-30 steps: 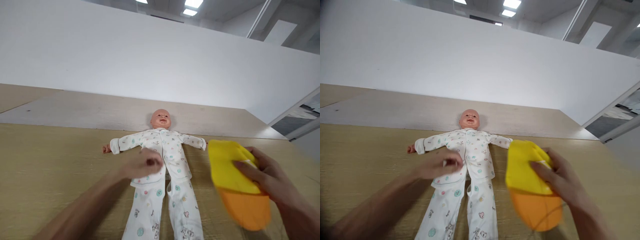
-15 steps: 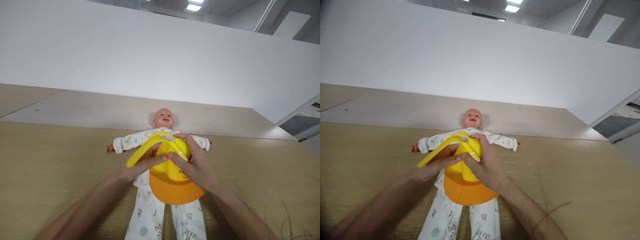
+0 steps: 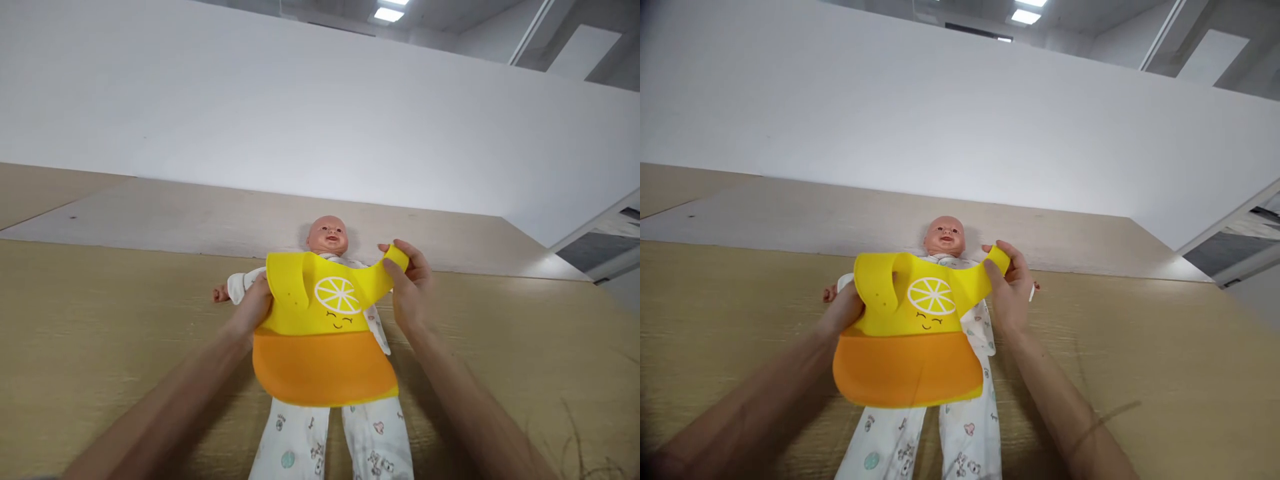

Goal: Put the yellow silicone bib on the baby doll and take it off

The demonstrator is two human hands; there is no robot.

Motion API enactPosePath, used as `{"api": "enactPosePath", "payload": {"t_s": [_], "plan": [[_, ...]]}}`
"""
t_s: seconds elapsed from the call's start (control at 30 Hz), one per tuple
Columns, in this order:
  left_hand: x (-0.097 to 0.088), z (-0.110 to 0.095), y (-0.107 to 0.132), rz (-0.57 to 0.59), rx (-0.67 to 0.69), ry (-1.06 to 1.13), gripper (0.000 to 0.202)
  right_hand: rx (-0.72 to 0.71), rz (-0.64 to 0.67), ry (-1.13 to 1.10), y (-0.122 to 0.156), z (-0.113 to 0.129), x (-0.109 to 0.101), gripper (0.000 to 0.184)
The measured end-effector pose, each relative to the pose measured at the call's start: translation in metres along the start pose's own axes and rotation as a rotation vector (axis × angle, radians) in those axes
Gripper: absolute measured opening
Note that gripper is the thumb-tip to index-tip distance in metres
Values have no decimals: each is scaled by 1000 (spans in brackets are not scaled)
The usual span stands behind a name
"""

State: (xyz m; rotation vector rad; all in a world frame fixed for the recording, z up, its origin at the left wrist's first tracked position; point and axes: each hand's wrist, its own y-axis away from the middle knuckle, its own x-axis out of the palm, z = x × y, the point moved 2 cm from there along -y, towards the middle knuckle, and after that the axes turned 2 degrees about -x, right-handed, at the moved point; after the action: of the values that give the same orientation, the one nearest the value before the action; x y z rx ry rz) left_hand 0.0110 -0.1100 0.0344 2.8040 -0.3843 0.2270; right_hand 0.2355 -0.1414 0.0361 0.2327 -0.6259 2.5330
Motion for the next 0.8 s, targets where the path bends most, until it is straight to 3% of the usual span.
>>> {"api": "enactPosePath", "payload": {"t_s": [0.1, 0.23, 0.37, 0.5, 0.63, 0.73, 0.8], "plan": [[-8, 4, -11, 38, -35, 0, 27, -73, -24, 78, -11, -11, -9, 36], [-15, 16, -23, 167, -157, 17, 28, -42, -10, 155, -18, -32, -9, 40], [-21, 16, -25, 125, -282, 100, 25, 61, 33, 126, -20, -39, 3, 41], [-21, 0, -15, 49, -208, 116, 27, 55, 60, 104, -26, -23, 10, 42], [-13, -9, -6, 3, -86, 157, 24, -7, 94, 131, -40, 8, 5, 41], [-5, -2, -6, 56, -66, 204, 27, 62, 187, 167, -55, 26, 4, 41], [0, 5, -11, 97, -65, 206, 31, 103, 223, 216, -66, 25, 3, 41]]}}
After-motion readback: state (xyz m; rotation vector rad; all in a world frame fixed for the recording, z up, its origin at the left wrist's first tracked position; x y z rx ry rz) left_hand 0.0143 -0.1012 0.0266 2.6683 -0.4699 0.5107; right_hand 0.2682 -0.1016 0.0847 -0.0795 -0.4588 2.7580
